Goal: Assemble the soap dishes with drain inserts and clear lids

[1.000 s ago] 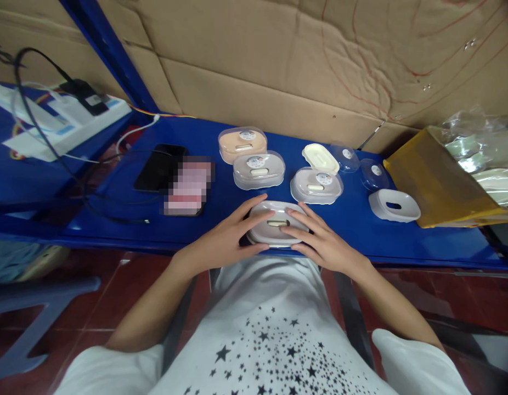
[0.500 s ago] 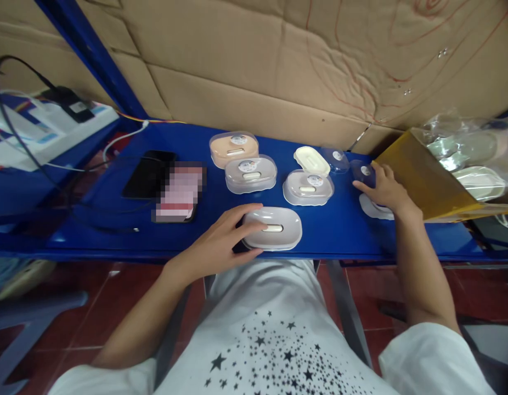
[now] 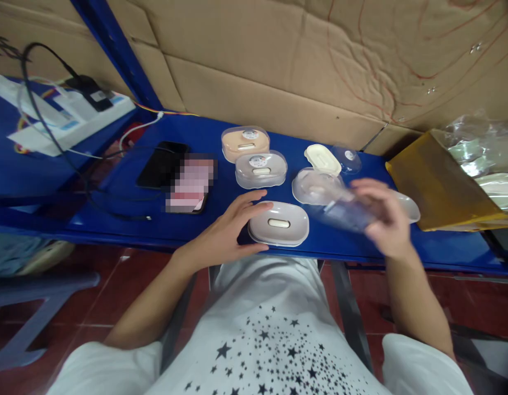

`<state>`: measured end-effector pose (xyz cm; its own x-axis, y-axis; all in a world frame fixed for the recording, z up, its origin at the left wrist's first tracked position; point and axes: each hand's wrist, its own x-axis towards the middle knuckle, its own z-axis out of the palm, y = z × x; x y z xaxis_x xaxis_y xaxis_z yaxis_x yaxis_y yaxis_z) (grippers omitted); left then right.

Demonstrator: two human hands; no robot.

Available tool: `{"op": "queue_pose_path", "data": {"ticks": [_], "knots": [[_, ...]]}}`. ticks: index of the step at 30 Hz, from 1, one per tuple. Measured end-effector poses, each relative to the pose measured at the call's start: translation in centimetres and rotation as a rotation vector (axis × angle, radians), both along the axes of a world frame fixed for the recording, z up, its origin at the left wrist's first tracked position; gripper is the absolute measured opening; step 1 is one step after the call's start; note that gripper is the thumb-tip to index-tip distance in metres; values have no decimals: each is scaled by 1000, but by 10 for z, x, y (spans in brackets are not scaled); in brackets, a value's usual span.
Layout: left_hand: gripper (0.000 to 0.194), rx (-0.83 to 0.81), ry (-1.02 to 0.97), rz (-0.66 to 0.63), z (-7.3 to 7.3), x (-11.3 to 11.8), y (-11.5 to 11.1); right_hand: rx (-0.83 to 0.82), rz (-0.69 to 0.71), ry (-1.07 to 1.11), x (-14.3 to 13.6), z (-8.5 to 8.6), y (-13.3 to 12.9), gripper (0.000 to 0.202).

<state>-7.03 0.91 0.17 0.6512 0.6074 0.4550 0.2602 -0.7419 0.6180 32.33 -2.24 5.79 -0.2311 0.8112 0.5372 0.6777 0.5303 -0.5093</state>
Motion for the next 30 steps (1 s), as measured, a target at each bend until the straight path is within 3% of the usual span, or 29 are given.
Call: {"op": "queue_pose_path", "data": {"ticks": [2,4,8,14,26,30], "knots": [[89,15,-30,11,0,-1,0,-42,276,-88,-37,-9,-9,51],[85,10,-19,4,1,-1,0,-67,380,-130,-60,-19,-8,48],[67,-24,29,-4,1,0,-1,-110,372,-193,-70,-33,-1,52],[48,-68,17,43,2,1,-1,-129,382,-296,-70,-35,0,58],[47,-69,71,63,0,4,4,-123,346,-366,-73,-35,9,64],[47,-79,101,94,0,6,3,-124,305,-368,-79,-37,5,58]]}}
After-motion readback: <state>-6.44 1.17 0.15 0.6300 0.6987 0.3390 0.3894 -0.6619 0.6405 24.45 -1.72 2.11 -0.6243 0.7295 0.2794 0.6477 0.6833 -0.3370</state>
